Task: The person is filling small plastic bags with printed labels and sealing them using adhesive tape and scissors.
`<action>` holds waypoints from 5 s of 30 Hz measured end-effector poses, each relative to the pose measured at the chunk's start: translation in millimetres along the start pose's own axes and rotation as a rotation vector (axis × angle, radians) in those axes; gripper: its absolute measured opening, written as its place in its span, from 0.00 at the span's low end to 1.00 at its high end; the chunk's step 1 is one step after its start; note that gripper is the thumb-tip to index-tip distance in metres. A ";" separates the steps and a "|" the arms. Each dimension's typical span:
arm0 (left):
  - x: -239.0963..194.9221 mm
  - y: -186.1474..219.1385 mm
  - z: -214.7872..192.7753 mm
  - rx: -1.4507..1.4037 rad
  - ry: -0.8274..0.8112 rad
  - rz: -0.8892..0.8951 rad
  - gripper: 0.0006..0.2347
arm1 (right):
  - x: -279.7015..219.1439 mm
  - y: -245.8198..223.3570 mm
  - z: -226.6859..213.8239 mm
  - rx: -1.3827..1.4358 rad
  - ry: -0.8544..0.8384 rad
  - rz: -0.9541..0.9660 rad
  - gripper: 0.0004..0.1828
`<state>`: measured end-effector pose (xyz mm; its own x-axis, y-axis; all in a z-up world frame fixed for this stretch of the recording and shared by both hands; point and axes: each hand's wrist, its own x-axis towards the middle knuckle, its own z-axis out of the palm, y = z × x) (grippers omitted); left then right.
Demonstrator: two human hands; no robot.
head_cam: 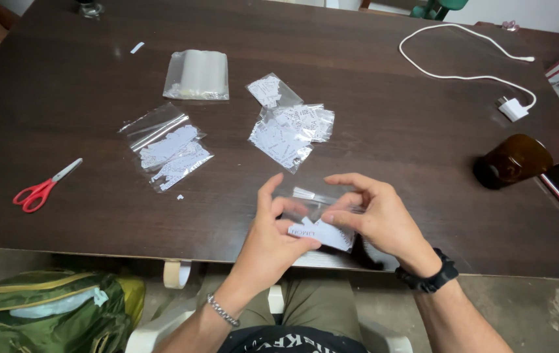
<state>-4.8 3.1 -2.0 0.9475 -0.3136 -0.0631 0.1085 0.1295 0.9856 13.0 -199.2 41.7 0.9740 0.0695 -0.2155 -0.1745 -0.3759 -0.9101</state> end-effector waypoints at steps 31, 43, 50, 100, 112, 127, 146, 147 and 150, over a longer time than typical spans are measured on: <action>-20.3 -24.7 33.6 0.146 0.222 -0.118 0.10 | -22.6 5.6 -5.5 0.263 0.276 -0.258 0.30; -20.2 -14.8 33.9 0.157 0.106 0.093 0.11 | -33.9 4.1 -7.6 0.029 0.085 -0.073 0.20; 4.5 15.6 27.8 0.261 -0.031 -0.120 0.10 | -35.2 -4.2 -31.3 -0.047 0.198 -0.223 0.20; 25.0 -9.5 -114.3 -0.113 0.509 0.483 0.08 | 98.1 -1.5 133.4 0.828 -0.085 -0.088 0.30; 62.0 -9.4 -96.2 0.125 0.423 0.101 0.06 | 88.9 4.4 47.4 0.532 0.247 -0.265 0.08; 35.1 8.2 6.6 0.223 0.081 0.319 0.43 | 6.5 43.1 -45.6 0.401 0.336 -0.145 0.09; -19.6 -82.0 153.1 0.106 -0.162 -0.625 0.10 | -168.5 225.6 -113.9 0.523 0.731 -0.050 0.10; -18.6 -91.9 162.7 0.025 -0.147 -0.666 0.12 | -173.7 236.6 -107.7 0.582 0.724 -0.031 0.10; -13.8 -85.7 184.7 -0.050 -0.096 -0.646 0.13 | -181.2 239.7 -100.6 0.615 0.707 0.024 0.09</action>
<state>-82.7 -177.4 -56.6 0.6557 -0.4257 -0.6236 0.6631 -0.0704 0.7452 -190.8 -394.8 -101.8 0.7952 -0.5861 -0.1553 -0.0449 0.1985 -0.9791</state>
